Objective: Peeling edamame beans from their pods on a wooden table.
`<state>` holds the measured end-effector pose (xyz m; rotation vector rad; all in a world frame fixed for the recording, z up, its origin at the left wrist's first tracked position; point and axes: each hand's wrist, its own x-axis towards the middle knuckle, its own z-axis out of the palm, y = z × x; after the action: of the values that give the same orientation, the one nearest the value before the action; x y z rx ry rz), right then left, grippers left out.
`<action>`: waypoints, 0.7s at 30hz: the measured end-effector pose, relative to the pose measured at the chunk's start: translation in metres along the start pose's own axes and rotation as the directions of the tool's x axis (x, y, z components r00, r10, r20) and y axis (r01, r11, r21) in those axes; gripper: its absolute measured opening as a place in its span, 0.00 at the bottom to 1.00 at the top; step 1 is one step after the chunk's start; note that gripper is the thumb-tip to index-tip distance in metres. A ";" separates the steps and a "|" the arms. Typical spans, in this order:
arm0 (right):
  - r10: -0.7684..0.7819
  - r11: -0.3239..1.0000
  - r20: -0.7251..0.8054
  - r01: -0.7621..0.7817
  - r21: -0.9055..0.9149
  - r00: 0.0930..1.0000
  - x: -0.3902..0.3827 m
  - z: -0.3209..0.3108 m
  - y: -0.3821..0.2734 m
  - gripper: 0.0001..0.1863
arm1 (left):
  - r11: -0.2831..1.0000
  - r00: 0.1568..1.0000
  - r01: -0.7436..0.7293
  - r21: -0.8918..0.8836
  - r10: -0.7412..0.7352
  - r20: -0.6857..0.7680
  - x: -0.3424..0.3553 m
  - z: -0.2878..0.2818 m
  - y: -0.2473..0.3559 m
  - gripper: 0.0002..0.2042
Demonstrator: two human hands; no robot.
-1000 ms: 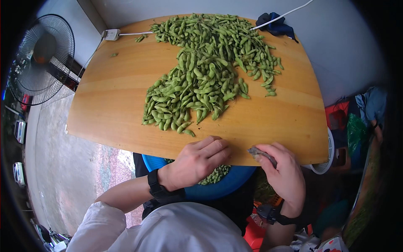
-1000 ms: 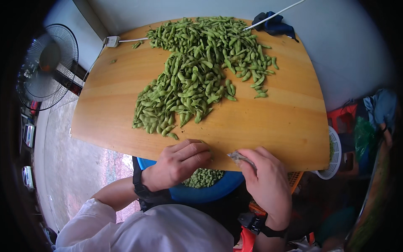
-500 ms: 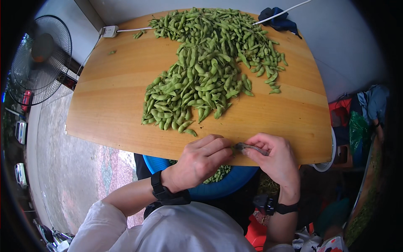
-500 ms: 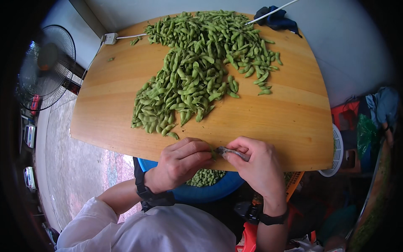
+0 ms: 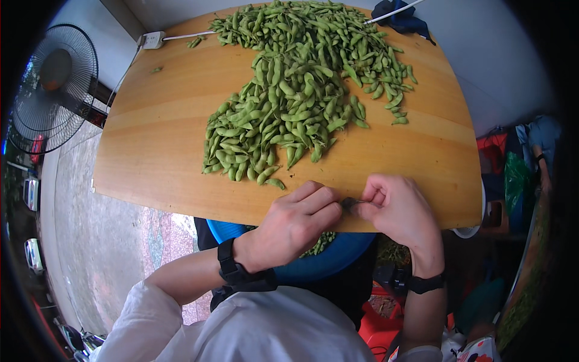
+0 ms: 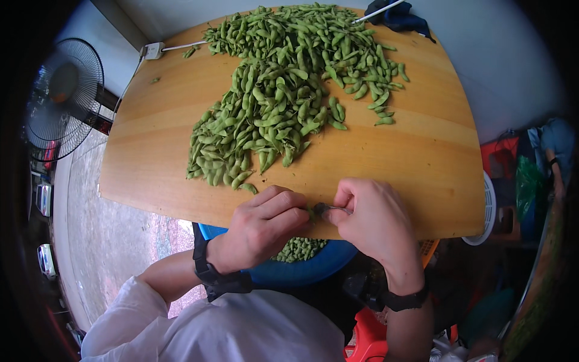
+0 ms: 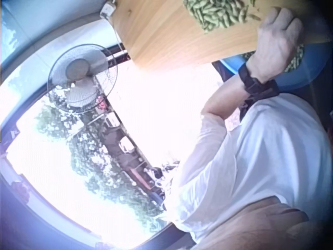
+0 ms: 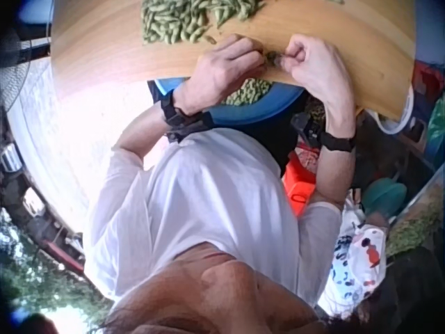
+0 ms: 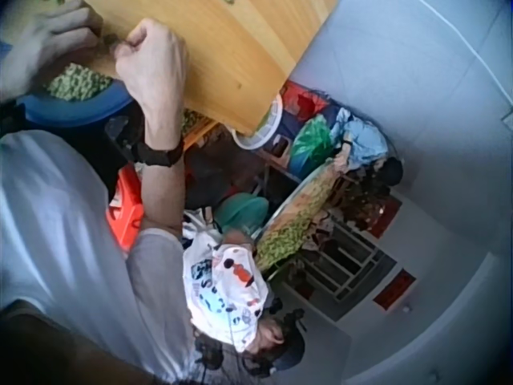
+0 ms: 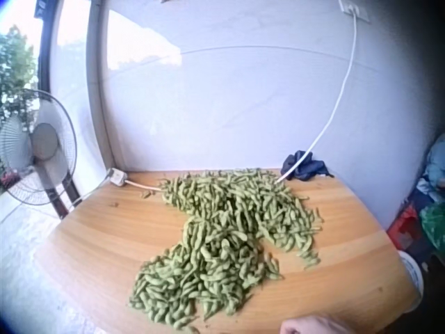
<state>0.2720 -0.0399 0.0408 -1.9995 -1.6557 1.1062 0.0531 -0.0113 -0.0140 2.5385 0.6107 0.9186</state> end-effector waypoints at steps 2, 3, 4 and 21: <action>0.005 1.000 0.020 -0.004 -0.031 1.000 0.003 -0.001 0.001 0.11 | 1.000 0.999 0.013 0.017 -0.013 0.041 0.006 -0.004 0.003 0.14; -0.003 0.999 0.026 0.004 -0.042 1.000 0.005 -0.002 0.000 0.11 | 0.999 0.998 0.019 0.031 -0.021 0.059 0.010 -0.007 0.004 0.14; -0.012 0.999 0.034 0.013 -0.053 0.999 0.006 -0.003 0.000 0.11 | 1.000 0.994 0.013 0.023 -0.016 0.105 0.013 -0.008 0.002 0.14; -0.021 0.990 0.059 0.029 -0.136 0.998 0.012 -0.005 -0.002 0.11 | 0.977 0.965 0.043 -0.210 0.014 0.261 0.022 -0.010 -0.012 0.14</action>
<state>0.2749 -0.0269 0.0415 -2.0414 -1.8261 1.0781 0.0585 0.0121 -0.0016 2.4010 0.4243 0.5937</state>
